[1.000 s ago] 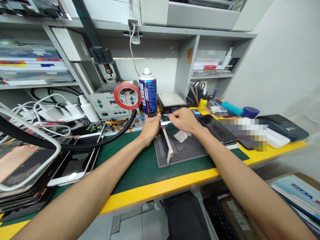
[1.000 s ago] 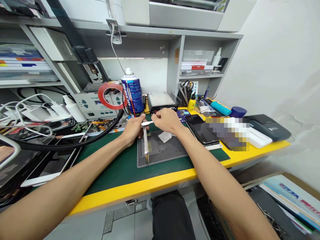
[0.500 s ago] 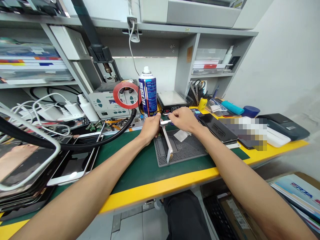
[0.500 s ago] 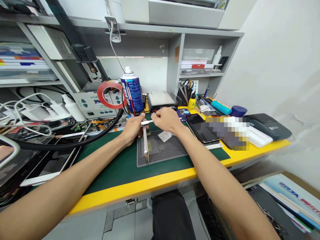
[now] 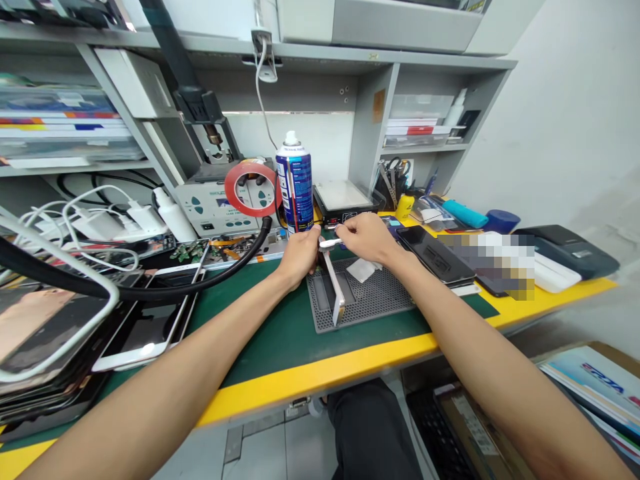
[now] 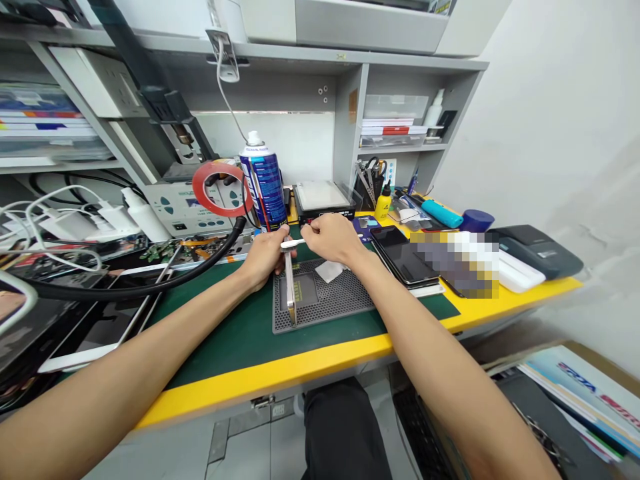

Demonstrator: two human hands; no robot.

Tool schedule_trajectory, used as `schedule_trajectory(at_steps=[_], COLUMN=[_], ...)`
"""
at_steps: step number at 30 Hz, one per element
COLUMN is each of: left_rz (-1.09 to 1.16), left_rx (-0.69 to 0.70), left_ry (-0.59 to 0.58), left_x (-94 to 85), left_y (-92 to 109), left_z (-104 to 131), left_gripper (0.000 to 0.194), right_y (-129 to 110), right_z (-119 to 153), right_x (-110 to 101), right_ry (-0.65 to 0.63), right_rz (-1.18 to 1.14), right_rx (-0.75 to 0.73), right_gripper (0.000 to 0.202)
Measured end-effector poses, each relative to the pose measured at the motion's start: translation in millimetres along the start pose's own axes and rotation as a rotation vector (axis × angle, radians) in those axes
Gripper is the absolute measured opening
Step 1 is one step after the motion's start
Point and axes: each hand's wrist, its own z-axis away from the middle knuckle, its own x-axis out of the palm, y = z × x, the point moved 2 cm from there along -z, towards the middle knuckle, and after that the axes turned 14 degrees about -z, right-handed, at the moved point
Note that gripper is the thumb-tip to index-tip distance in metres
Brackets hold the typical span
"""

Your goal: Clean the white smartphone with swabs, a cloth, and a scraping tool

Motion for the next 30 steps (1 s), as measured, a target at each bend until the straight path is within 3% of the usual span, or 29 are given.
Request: schedule_trajectory(at_steps=[30], left_rz=[-0.007], left_rx=[0.011], left_ry=[0.012], left_x=[0.8], left_y=[-0.8], left_z=[-0.6], left_gripper=[0.043], right_y=[-1.7], right_z=[0.0], right_x=[-0.3], right_ry=[-0.011], right_rz=[0.012], right_rx=[0.027], right_gripper=[0.040])
